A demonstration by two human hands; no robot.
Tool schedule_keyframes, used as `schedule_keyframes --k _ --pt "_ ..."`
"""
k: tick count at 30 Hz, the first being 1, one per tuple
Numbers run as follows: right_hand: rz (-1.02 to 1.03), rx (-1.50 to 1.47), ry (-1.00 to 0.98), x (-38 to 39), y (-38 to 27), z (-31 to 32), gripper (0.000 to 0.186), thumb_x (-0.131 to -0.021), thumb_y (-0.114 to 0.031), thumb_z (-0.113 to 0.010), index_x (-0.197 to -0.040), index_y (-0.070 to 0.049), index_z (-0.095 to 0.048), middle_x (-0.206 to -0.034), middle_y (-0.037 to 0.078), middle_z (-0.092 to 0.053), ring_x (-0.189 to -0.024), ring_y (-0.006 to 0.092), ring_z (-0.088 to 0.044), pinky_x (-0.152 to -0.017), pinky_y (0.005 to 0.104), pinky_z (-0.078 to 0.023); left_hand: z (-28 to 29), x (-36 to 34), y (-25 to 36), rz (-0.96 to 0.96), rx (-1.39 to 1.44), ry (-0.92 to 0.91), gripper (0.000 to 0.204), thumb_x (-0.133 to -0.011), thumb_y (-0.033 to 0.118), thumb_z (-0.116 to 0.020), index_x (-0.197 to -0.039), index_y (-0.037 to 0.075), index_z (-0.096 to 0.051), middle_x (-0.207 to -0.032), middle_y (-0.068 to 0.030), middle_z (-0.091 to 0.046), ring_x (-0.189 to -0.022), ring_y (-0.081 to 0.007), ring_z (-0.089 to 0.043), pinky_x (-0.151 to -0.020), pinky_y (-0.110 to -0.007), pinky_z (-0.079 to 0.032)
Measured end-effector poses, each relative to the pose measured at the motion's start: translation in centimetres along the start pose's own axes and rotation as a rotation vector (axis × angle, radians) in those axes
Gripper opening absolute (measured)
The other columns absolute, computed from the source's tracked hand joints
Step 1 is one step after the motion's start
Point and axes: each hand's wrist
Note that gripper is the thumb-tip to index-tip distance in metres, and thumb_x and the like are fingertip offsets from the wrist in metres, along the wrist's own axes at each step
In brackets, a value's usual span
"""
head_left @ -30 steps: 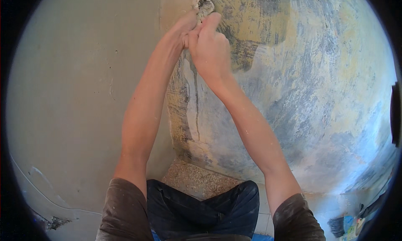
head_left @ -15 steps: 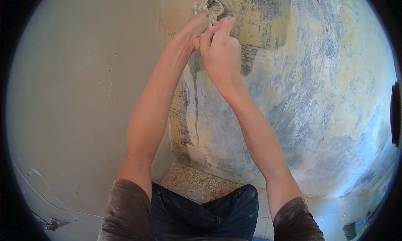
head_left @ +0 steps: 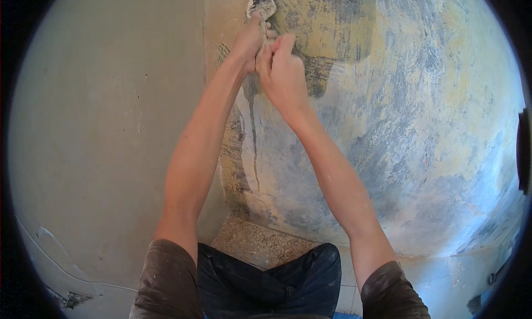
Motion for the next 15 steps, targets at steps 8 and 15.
schedule_keyframes --k 8,15 --pt "-0.506 -0.322 -0.272 12.2 -3.2 4.2 0.039 -0.093 -0.017 -0.063 -0.116 -0.003 -0.034 -0.077 0.021 -0.066 -0.072 0.0416 -0.068 -0.061 0.0459 -0.050 4.4 12.8 -8.2 0.117 0.057 -0.142 0.050 -0.105 0.059 -0.037 -0.100 0.010 -0.048 -0.083 -0.0008 -0.051 -0.063 -0.0127 -0.050 -0.059 -0.029 -0.046" --pt "-0.755 -0.359 -0.462 23.3 -2.9 4.8 0.042 -0.094 -0.012 -0.063 -0.125 -0.004 -0.035 -0.075 0.012 -0.066 -0.060 0.0154 -0.065 -0.055 0.0306 -0.050 8.3 21.1 -16.2 0.165 0.018 -0.143 0.045 -0.109 0.050 -0.031 -0.107 0.009 -0.048 -0.097 -0.0025 -0.055 -0.083 -0.0112 -0.053 -0.071 -0.027 -0.046"
Point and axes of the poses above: each hand's wrist, its own x-axis away from the middle knuckle, its own z-axis out of the back of the hand, y = z × x
